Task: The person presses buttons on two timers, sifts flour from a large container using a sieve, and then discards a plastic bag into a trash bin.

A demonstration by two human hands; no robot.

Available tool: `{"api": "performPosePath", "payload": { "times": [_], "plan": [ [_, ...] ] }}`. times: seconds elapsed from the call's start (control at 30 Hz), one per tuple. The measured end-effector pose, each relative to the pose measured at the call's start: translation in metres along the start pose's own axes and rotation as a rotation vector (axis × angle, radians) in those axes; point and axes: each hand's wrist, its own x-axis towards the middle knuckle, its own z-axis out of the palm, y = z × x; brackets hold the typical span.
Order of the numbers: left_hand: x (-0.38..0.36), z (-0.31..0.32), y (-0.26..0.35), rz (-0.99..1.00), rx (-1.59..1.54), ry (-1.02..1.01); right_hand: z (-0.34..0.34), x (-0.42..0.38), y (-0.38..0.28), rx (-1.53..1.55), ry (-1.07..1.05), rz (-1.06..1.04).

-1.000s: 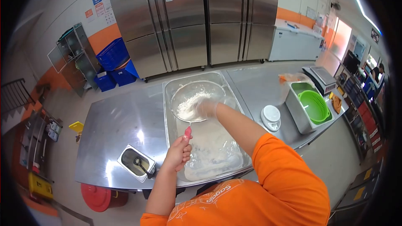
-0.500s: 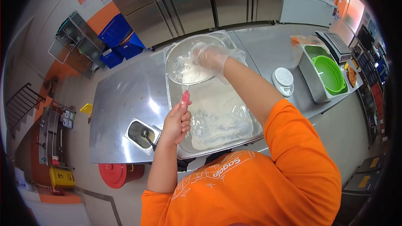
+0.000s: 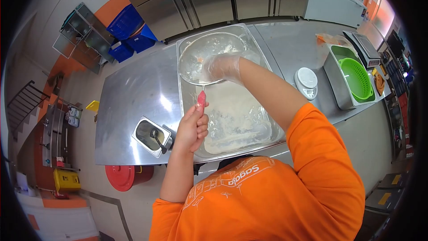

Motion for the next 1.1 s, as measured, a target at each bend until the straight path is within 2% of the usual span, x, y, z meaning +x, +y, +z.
{"api": "performPosePath", "payload": {
  "times": [0.03,0.07,0.13,0.17,0.23,0.27,0.33,0.37,0.43,0.47,0.53,0.67,0.7,0.77,0.8,0.9,0.97,1.1],
  "plan": [
    [-0.002,0.001,-0.003,-0.005,-0.024,-0.011,0.003,0.003,0.004,-0.205,-0.032,-0.126],
    [-0.006,0.003,-0.006,-0.002,-0.025,-0.014,0.014,0.014,0.013,-0.209,-0.031,-0.125],
    [-0.017,0.008,-0.008,-0.034,0.001,-0.045,0.04,0.036,0.033,0.143,0.096,0.024],
    [-0.012,0.003,-0.007,-0.049,-0.013,-0.008,0.035,0.028,0.031,0.144,0.1,0.022],
    [-0.003,-0.007,-0.01,-0.03,-0.032,0.012,0.01,0.002,0.018,-0.52,0.226,-0.251],
    [0.0,-0.006,-0.006,-0.012,-0.05,0.022,0.002,-0.001,0.015,-0.535,0.236,-0.25],
    [-0.015,0.003,-0.006,-0.002,-0.051,0.008,-0.014,-0.006,0.014,0.182,0.212,0.191],
    [-0.019,0.003,-0.007,-0.008,-0.045,-0.009,-0.025,-0.015,0.011,0.175,0.22,0.193],
    [-0.014,-0.002,-0.005,-0.015,-0.06,-0.01,-0.042,-0.036,0.001,0.214,-0.03,0.18],
    [-0.009,-0.004,-0.004,-0.011,-0.062,-0.014,-0.025,-0.026,0.003,0.209,-0.028,0.181],
    [-0.001,-0.002,0.0,-0.013,-0.075,0.009,0.015,0.005,0.012,0.068,-0.037,-0.033],
    [-0.019,0.008,0.0,-0.023,-0.043,-0.041,-0.027,-0.034,0.004,0.06,0.063,0.171],
    [-0.013,0.0,0.001,-0.016,-0.058,-0.033,-0.022,-0.028,0.005,0.064,0.061,0.169],
    [0.001,-0.007,0.002,-0.012,-0.077,-0.013,-0.012,-0.011,0.004,-0.163,-0.068,-0.005],
    [-0.001,-0.006,-0.001,-0.016,-0.078,-0.009,-0.01,-0.009,0.003,-0.159,-0.071,-0.007],
    [-0.012,0.007,-0.004,0.013,-0.065,0.032,-0.011,-0.015,0.009,-0.024,0.057,0.035],
    [-0.025,0.006,-0.011,-0.007,-0.084,-0.015,-0.012,-0.025,0.015,0.021,0.285,0.023],
    [-0.012,-0.001,-0.012,-0.032,-0.186,0.042,-0.048,-0.055,-0.007,0.133,0.242,0.034]
  ]
}}
